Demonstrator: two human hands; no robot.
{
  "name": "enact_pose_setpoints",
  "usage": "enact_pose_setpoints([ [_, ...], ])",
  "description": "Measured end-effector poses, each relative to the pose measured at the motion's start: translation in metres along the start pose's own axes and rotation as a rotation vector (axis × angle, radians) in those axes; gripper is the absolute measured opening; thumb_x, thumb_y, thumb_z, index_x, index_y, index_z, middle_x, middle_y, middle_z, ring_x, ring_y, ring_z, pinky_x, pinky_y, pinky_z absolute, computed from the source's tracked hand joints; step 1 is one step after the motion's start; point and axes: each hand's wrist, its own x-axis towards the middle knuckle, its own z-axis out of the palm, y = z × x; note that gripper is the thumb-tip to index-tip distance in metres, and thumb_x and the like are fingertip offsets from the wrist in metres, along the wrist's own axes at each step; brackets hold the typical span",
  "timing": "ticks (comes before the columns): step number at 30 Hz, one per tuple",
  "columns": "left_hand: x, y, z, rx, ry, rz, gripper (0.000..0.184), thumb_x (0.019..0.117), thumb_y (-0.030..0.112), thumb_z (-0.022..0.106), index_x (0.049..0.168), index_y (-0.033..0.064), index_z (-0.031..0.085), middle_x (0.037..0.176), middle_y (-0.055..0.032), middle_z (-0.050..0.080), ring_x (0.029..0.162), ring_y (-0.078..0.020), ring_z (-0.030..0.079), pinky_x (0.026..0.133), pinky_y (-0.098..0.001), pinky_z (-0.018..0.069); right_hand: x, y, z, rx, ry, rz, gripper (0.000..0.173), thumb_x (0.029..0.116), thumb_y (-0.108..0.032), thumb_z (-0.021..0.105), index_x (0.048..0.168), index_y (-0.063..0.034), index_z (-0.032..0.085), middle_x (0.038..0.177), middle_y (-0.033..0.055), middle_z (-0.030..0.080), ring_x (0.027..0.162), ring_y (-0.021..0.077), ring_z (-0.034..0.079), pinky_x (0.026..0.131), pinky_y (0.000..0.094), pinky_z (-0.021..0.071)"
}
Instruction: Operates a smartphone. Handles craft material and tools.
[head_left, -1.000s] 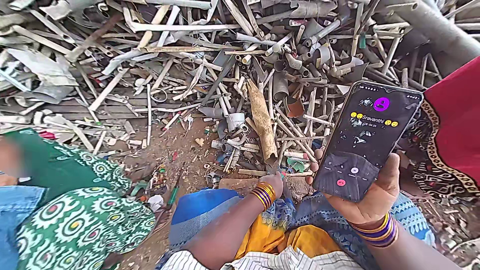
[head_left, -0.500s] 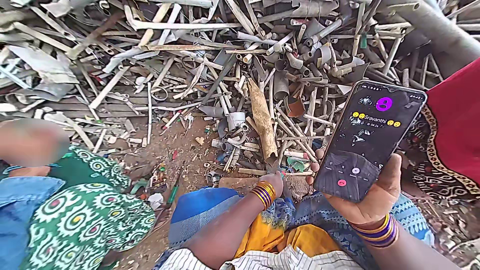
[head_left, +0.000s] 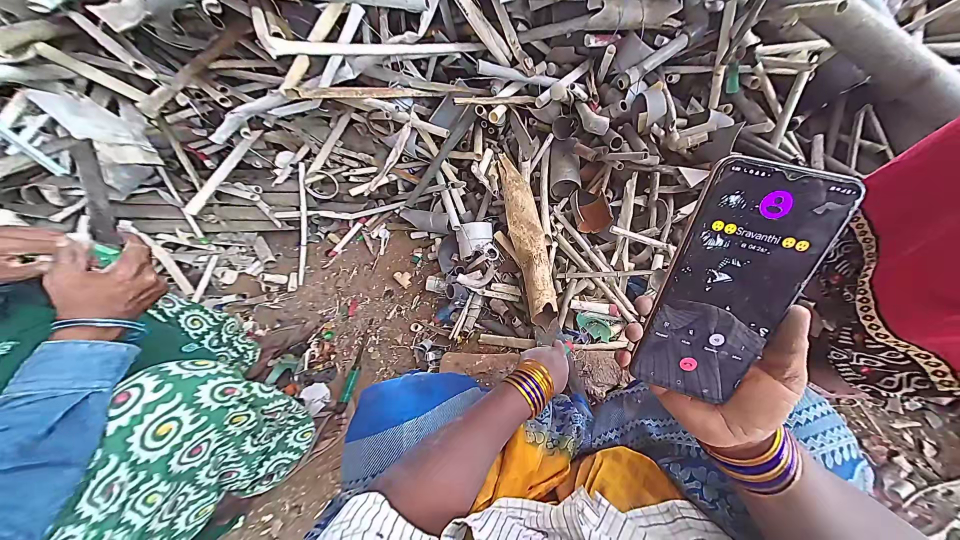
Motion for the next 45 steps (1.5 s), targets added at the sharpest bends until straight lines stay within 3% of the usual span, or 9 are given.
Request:
enact_pose_setpoints([
  [15, 0.0003, 0.0006, -0.0001, -0.009, 0.002, -0.007, 0.055, 0.1042, 0.009, 0.043, 0.156, -0.0029, 0.03, 0.142, -0.0266, 0.056, 0.131, -0.0411, 0.057, 0.103, -0.0591, 0.047, -0.0006, 0.0008, -0.0008, 0.001, 0.002, -0.023, 0.063, 0.0906, -0.055, 0.064, 0.134, -0.009, 0.063, 0.134, 0.023, 0.061, 0.123, 0.0394, 0.061, 0.103, 0.0557, 0.0507],
  [23, 0.0005, 0.0025, 0.0004, 0.0, 0.002, -0.021, 0.057, 0.1039, 0.009, 0.046, 0.156, -0.0042, 0.027, 0.14, -0.0279, 0.057, 0.129, -0.041, 0.058, 0.103, -0.0586, 0.0477, 0.0012, 0.001, -0.0006, -0.104, -0.083, -0.042, 0.062, 0.093, -0.051, 0.064, 0.139, -0.0087, 0.061, 0.139, 0.0228, 0.06, 0.13, 0.0381, 0.058, 0.11, 0.0525, 0.0464],
  [26, -0.001, 0.0035, 0.0002, 0.012, 0.002, -0.025, 0.054, 0.1038, 0.009, 0.046, 0.154, -0.0055, 0.031, 0.137, -0.0275, 0.059, 0.128, -0.0405, 0.06, 0.102, -0.0578, 0.0489, 0.0021, 0.0004, -0.0001, -0.11, -0.095, -0.018, 0.062, 0.0921, -0.049, 0.067, 0.139, -0.0081, 0.061, 0.139, 0.0225, 0.06, 0.13, 0.0376, 0.058, 0.11, 0.0516, 0.0468],
  [34, 0.0021, 0.0008, 0.0015, -0.004, 0.0, -0.008, 0.056, 0.1048, 0.009, 0.044, 0.156, -0.0042, 0.027, 0.141, -0.0276, 0.056, 0.13, -0.0413, 0.058, 0.104, -0.0583, 0.0474, 0.0015, -0.0012, -0.0048, -0.134, -0.069, -0.036, 0.061, 0.0906, -0.049, 0.069, 0.137, -0.0098, 0.064, 0.14, 0.0202, 0.06, 0.131, 0.0359, 0.058, 0.111, 0.0516, 0.0464],
  [45, -0.0002, 0.0015, -0.001, -0.006, -0.01, -0.007, 0.054, 0.1041, 0.007, 0.044, 0.155, -0.0054, 0.03, 0.139, -0.0282, 0.057, 0.129, -0.0417, 0.058, 0.102, -0.0595, 0.0481, 0.0039, 0.0001, -0.0017, -0.082, -0.082, -0.004, 0.064, 0.0897, -0.049, 0.069, 0.139, -0.0087, 0.061, 0.14, 0.023, 0.059, 0.129, 0.0391, 0.058, 0.109, 0.0537, 0.047],
])
